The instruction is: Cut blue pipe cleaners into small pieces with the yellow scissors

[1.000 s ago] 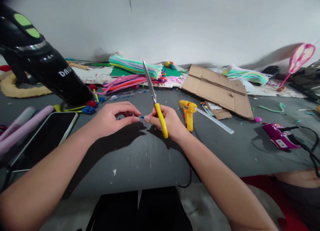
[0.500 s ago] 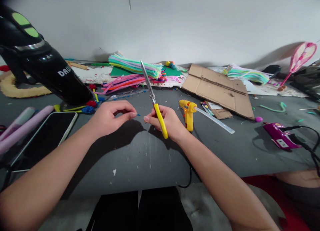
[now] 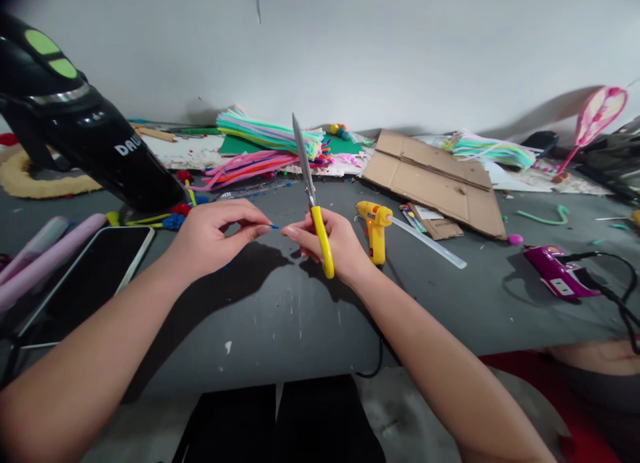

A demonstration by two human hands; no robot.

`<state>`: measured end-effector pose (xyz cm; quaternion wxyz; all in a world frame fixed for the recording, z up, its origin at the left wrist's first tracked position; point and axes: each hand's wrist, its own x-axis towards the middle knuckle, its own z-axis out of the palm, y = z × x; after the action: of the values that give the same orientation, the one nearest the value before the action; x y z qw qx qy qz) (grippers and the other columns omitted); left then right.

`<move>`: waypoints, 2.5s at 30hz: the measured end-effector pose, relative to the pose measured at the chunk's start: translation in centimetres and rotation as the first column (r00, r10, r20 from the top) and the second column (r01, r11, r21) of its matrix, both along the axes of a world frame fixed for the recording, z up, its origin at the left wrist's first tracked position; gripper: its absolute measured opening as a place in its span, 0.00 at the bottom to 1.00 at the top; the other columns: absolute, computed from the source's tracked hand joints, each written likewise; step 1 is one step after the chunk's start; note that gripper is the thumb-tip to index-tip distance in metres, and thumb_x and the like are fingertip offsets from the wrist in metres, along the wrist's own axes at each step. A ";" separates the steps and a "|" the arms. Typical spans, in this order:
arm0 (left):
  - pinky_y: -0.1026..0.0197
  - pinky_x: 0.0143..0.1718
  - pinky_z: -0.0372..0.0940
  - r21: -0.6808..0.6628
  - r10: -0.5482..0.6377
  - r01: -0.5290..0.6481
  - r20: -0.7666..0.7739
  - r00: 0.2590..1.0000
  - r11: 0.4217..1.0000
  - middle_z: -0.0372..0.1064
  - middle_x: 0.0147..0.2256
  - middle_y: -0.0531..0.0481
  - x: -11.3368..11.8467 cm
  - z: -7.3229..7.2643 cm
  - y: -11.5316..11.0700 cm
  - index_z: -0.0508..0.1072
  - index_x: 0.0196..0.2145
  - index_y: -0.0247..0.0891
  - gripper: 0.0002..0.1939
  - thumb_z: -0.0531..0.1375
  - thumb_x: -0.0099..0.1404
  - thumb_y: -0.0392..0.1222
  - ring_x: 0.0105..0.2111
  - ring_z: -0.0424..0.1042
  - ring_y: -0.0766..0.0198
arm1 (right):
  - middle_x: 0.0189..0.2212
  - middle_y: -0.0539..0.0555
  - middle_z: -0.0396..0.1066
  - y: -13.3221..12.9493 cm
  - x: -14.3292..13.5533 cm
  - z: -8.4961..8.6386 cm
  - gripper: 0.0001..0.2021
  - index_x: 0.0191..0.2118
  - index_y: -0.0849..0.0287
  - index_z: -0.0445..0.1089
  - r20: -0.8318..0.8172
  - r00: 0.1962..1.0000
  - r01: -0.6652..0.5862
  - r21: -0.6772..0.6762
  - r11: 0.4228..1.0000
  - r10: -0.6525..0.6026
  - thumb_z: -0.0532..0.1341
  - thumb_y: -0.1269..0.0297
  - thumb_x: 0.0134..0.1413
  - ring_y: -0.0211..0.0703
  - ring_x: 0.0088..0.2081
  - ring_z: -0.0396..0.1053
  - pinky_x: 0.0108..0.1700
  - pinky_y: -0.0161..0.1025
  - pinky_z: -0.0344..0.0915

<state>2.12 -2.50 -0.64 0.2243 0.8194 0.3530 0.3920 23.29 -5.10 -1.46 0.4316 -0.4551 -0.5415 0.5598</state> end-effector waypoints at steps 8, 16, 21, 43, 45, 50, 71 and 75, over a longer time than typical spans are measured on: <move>0.63 0.31 0.61 -0.003 -0.083 0.083 -0.061 0.995 0.997 0.71 0.30 0.50 0.5 -0.1 -0.2 0.77 0.33 0.37 0.07 0.60 0.65 0.40 0.28 0.67 0.68 | 0.30 0.49 0.73 0.1 -0.2 -0.2 0.24 0.31 0.55 0.56 -0.042 0.999 -0.005 -0.060 0.998 0.003 0.72 0.54 0.40 0.29 0.20 0.59 0.19 0.33 0.53; 0.62 0.32 0.63 -0.016 -0.063 0.062 -0.124 0.990 0.998 0.73 0.32 0.48 0.2 0.0 -0.1 0.77 0.34 0.37 0.08 0.59 0.66 0.42 0.29 0.69 0.66 | 0.31 0.49 0.73 0.2 -0.1 -0.5 0.23 0.31 0.55 0.57 0.001 1.000 0.018 -0.053 0.998 -0.018 0.72 0.54 0.40 0.29 0.20 0.57 0.19 0.34 0.53; 0.62 0.34 0.65 -0.061 -0.060 0.052 -0.153 0.986 0.997 0.73 0.36 0.47 -0.1 0.1 -0.1 0.77 0.39 0.37 0.10 0.61 0.64 0.46 0.31 0.69 0.66 | 0.30 0.49 0.73 0.2 0.0 -0.7 0.22 0.31 0.55 0.57 -0.001 1.000 0.019 -0.029 0.999 -0.019 0.72 0.54 0.41 0.29 0.20 0.57 0.20 0.33 0.54; 0.63 0.32 0.63 -0.189 -0.081 0.060 -0.101 0.992 0.980 0.73 0.33 0.49 0.5 -0.2 -0.2 0.76 0.35 0.37 0.10 0.58 0.66 0.44 0.30 0.69 0.66 | 0.31 0.51 0.74 0.1 -0.1 -1.0 0.22 0.31 0.56 0.59 0.057 0.997 0.044 0.027 0.999 -0.046 0.72 0.52 0.39 0.30 0.21 0.58 0.22 0.33 0.57; 0.64 0.32 0.64 -0.189 -0.073 0.055 -0.094 0.993 0.980 0.73 0.33 0.48 0.5 -0.3 -0.2 0.76 0.35 0.37 0.10 0.58 0.66 0.44 0.31 0.70 0.66 | 0.32 0.51 0.74 0.1 -0.2 -1.0 0.22 0.32 0.56 0.59 0.067 0.997 0.043 0.038 0.998 -0.046 0.72 0.52 0.40 0.30 0.22 0.59 0.23 0.34 0.58; 0.64 0.32 0.63 -0.103 -0.003 -0.009 -0.115 0.993 0.995 0.73 0.34 0.48 -0.5 0.2 0.3 0.76 0.36 0.37 0.09 0.57 0.66 0.43 0.32 0.70 0.65 | 0.23 0.46 0.64 0.2 0.4 -1.0 0.20 0.29 0.56 0.60 0.234 0.964 0.103 0.109 0.989 -0.126 0.69 0.49 0.45 0.32 0.21 0.55 0.23 0.35 0.53; 0.60 0.39 0.66 0.108 0.229 -0.225 -0.035 0.973 0.968 0.75 0.34 0.49 -4.3 1.9 1.5 0.76 0.32 0.38 0.09 0.55 0.62 0.35 0.35 0.72 0.62 | 0.20 0.45 0.53 0.6 2.4 -2.3 0.20 0.23 0.57 0.57 0.714 0.696 -0.157 0.256 0.954 -0.077 0.64 0.47 0.49 0.36 0.26 0.48 0.27 0.37 0.47; 0.60 0.39 0.66 0.098 0.233 -0.228 -0.047 0.971 0.969 0.75 0.34 0.49 -4.3 1.9 1.5 0.76 0.32 0.38 0.08 0.56 0.62 0.34 0.35 0.72 0.62 | 0.20 0.46 0.52 0.6 2.4 -2.4 0.20 0.23 0.57 0.58 0.716 0.694 -0.166 0.269 0.949 -0.081 0.63 0.49 0.50 0.36 0.26 0.47 0.27 0.37 0.46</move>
<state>-2.20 -0.98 1.22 0.1288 0.7933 0.4338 0.4073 25.67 -4.52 -3.83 0.2387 -0.5503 -0.7587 0.2541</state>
